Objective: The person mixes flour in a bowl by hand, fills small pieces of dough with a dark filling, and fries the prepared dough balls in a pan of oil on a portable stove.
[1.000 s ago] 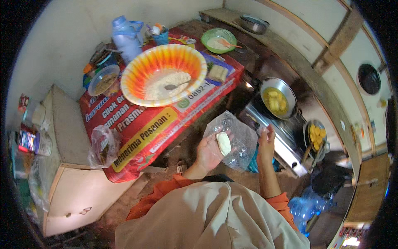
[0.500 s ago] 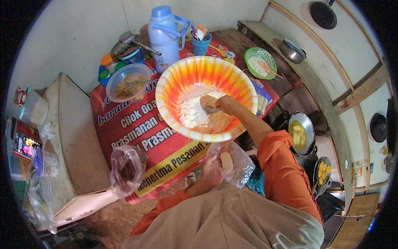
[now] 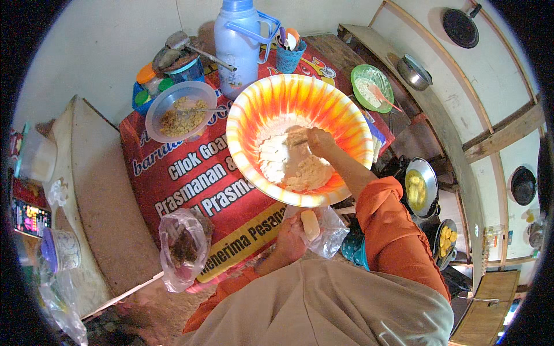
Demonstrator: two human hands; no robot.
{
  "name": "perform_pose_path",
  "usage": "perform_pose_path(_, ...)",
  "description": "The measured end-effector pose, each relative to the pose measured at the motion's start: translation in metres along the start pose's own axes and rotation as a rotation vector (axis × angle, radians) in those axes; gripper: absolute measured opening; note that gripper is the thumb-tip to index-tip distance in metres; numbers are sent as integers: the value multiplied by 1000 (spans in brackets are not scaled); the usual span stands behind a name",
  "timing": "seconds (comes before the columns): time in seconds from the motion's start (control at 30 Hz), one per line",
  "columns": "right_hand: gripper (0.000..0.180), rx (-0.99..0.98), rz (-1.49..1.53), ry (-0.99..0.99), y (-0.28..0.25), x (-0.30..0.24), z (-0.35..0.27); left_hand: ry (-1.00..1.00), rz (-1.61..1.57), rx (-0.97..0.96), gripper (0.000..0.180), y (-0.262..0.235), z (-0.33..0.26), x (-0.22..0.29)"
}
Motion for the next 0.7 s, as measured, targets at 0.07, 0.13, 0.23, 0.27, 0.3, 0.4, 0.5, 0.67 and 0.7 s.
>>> perform_pose_path(0.07, 19, 22, 79, 63, -25, -11, -1, 65, 37, 14, 53, -3, -2, -5)
perform_pose_path(0.13, 20, 145, 202, 15, -34, -11, -6, 145, -58, 21, 54, -5, 0, -14)
perform_pose_path(0.23, 20, -19, 90, 8, -24, -20, -1, 212, -283, -29, 54, -6, 5, -34)
perform_pose_path(0.27, 22, -92, 97, -7, -23, -23, -3, 225, -348, -41, 54, -7, 6, -32)
perform_pose_path(0.3, 22, -95, 99, -6, -21, -26, -5, 180, -885, -85, 53, -8, 7, -32)
perform_pose_path(0.4, 21, -232, 52, -170, -15, -41, -19, 154, -1431, -125, 51, -10, 10, -35)
perform_pose_path(0.5, 20, -385, 208, -331, -14, -52, -35, 159, -1408, -109, 50, -11, 9, -32)
perform_pose_path(0.67, 16, -239, 189, -327, -22, -34, -43, 139, -1350, -176, 48, -8, 2, -7)
perform_pose_path(0.7, 16, -239, 194, -328, -40, -35, -49, 94, -1270, -133, 49, -8, -1, -4)
Point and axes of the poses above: each hand's wrist, its own z-axis towards the middle knuckle, its own y-axis out of the palm, x = y × z, the point moved 2 cm from there along z, towards the middle knuckle, and after that the axes turned 10 degrees about -x, right-handed, at the moved point
